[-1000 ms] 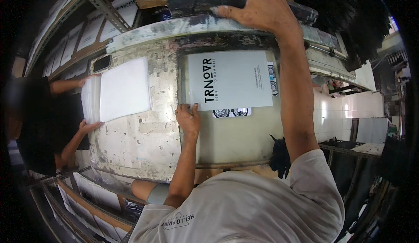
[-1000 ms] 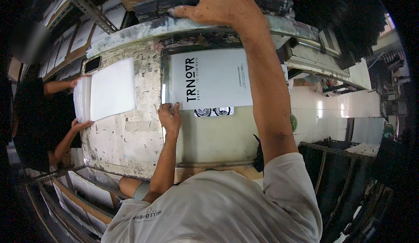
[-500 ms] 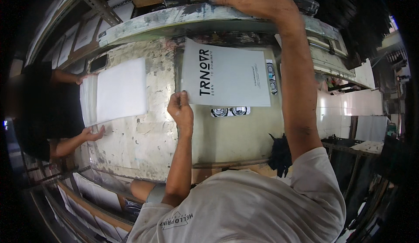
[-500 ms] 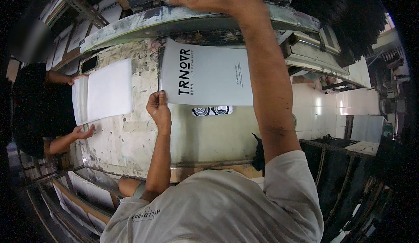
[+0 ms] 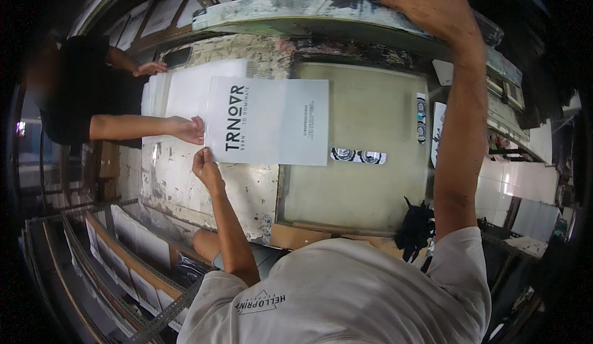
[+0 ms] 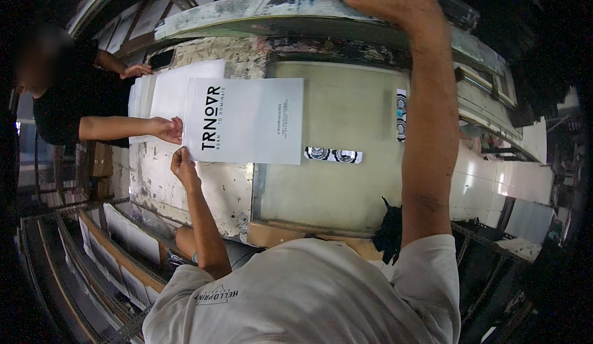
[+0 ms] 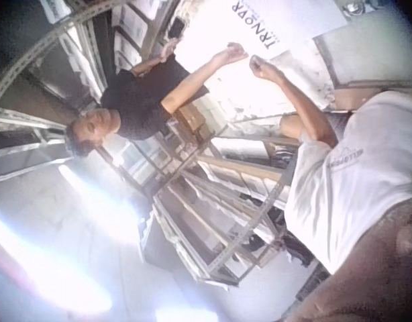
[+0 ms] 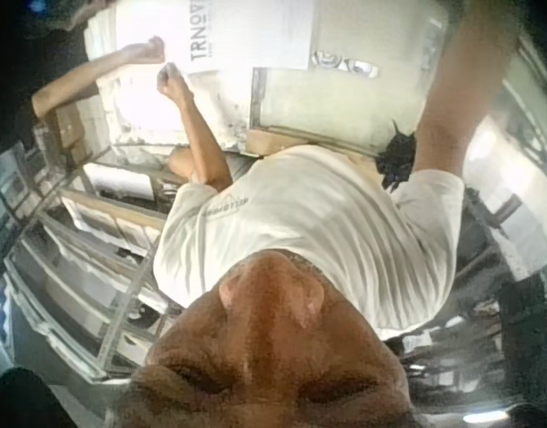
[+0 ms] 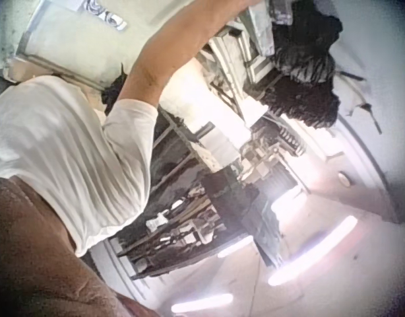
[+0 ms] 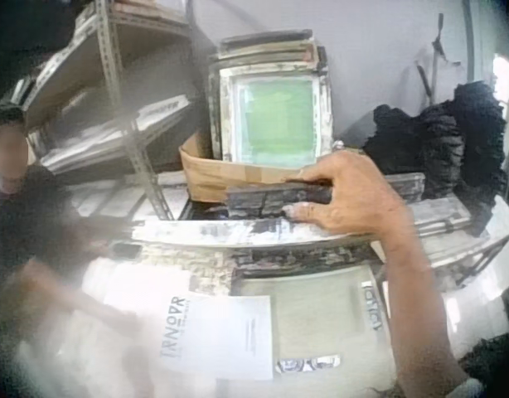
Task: The person places a sheet of paper onto a printing surface, lowers a screen frame, and uses a squeegee to spread ink; they then lift the screen and hand the printed sheet to an assistant who stacks it.
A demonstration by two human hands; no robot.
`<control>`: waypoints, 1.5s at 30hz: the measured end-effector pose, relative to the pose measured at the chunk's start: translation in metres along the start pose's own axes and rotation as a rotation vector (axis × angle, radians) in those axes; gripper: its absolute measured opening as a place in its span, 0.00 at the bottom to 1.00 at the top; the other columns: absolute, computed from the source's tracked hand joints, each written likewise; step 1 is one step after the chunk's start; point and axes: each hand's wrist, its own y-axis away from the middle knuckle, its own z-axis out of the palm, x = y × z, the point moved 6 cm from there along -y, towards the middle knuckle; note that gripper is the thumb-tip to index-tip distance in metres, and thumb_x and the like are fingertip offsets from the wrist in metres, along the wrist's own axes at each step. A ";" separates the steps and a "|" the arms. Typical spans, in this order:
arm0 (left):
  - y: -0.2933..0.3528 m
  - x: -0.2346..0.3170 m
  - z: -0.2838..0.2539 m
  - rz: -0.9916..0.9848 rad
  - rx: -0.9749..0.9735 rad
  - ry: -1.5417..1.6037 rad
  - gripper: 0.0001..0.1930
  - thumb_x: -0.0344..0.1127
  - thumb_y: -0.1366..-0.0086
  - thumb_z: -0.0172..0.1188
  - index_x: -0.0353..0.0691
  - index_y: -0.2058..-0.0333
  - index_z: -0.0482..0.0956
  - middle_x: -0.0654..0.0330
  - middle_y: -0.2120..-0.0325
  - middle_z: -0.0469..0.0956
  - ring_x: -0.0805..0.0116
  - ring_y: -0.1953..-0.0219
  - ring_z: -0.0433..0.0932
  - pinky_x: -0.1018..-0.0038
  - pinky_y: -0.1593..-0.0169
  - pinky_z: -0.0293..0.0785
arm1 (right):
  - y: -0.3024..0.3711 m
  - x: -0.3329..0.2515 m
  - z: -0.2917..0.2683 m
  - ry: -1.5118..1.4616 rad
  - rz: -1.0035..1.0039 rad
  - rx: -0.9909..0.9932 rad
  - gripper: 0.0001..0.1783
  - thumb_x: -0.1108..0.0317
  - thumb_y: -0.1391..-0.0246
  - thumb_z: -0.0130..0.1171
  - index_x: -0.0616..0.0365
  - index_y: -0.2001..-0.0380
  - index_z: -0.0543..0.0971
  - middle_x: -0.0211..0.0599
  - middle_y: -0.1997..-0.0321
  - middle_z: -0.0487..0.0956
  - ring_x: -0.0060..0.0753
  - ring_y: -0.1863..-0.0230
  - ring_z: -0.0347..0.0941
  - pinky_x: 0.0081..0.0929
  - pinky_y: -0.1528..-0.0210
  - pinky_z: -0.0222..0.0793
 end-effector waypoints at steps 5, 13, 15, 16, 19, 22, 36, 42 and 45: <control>0.027 0.066 -0.037 0.389 0.774 -0.784 0.31 0.49 0.36 0.67 0.31 0.43 0.72 0.45 0.50 0.76 0.44 0.44 0.71 0.53 0.40 0.65 | 0.012 -0.015 -0.005 0.082 0.067 0.083 0.27 0.54 0.61 0.77 0.60 0.59 0.86 0.47 0.54 0.83 0.49 0.48 0.76 0.41 0.42 0.69; 0.078 0.138 0.090 0.972 0.091 -0.449 0.14 0.30 0.40 0.69 0.38 0.55 0.82 0.54 0.56 0.81 0.54 0.50 0.76 0.61 0.45 0.66 | 0.009 0.057 0.017 0.226 -0.137 0.190 0.35 0.42 0.59 0.76 0.48 0.49 0.84 0.47 0.50 0.83 0.45 0.49 0.80 0.37 0.45 0.74; 0.067 0.123 0.101 0.875 0.050 -0.439 0.14 0.32 0.40 0.68 0.40 0.54 0.83 0.56 0.57 0.82 0.57 0.53 0.78 0.62 0.48 0.67 | 0.005 0.053 0.021 0.200 -0.066 0.132 0.36 0.41 0.59 0.75 0.49 0.49 0.84 0.48 0.47 0.81 0.47 0.45 0.77 0.40 0.42 0.72; 0.054 0.109 0.105 0.840 0.089 -0.482 0.15 0.33 0.40 0.68 0.40 0.53 0.83 0.55 0.58 0.82 0.56 0.53 0.78 0.61 0.49 0.68 | 0.005 0.053 0.020 0.198 -0.023 0.104 0.36 0.40 0.59 0.75 0.49 0.49 0.84 0.49 0.45 0.80 0.48 0.43 0.76 0.41 0.41 0.71; 0.019 0.060 0.099 0.717 0.170 -0.741 0.15 0.37 0.40 0.69 0.42 0.55 0.86 0.55 0.60 0.81 0.55 0.56 0.78 0.61 0.50 0.69 | 0.002 0.050 0.019 0.140 -0.011 0.044 0.36 0.41 0.59 0.75 0.50 0.49 0.84 0.48 0.47 0.80 0.46 0.44 0.77 0.41 0.41 0.72; 0.000 0.031 0.090 0.566 0.114 -0.790 0.12 0.38 0.43 0.71 0.42 0.61 0.88 0.54 0.60 0.81 0.55 0.56 0.78 0.62 0.50 0.72 | 0.003 0.051 0.020 0.105 -0.021 0.078 0.36 0.40 0.59 0.75 0.50 0.50 0.84 0.48 0.47 0.80 0.46 0.45 0.77 0.41 0.41 0.72; -0.039 0.011 0.083 0.605 0.019 -0.465 0.06 0.31 0.45 0.72 0.38 0.68 0.86 0.58 0.65 0.79 0.61 0.64 0.77 0.68 0.58 0.74 | 0.002 0.014 0.015 0.070 0.023 0.024 0.34 0.46 0.59 0.77 0.51 0.50 0.85 0.49 0.49 0.81 0.45 0.45 0.77 0.41 0.42 0.71; -0.001 0.086 0.131 0.755 -0.172 -0.231 0.03 0.27 0.43 0.69 0.36 0.71 0.85 0.56 0.65 0.80 0.57 0.61 0.79 0.67 0.57 0.75 | 0.006 0.029 0.016 0.122 0.003 0.072 0.34 0.45 0.58 0.76 0.53 0.50 0.85 0.48 0.48 0.82 0.46 0.44 0.76 0.42 0.40 0.70; 0.062 0.120 0.179 0.754 -0.590 -0.459 0.16 0.44 0.41 0.71 0.44 0.57 0.88 0.53 0.49 0.81 0.49 0.46 0.77 0.59 0.41 0.70 | 0.007 0.037 0.017 0.161 0.012 0.077 0.33 0.46 0.57 0.76 0.54 0.50 0.85 0.47 0.48 0.82 0.45 0.45 0.77 0.41 0.41 0.70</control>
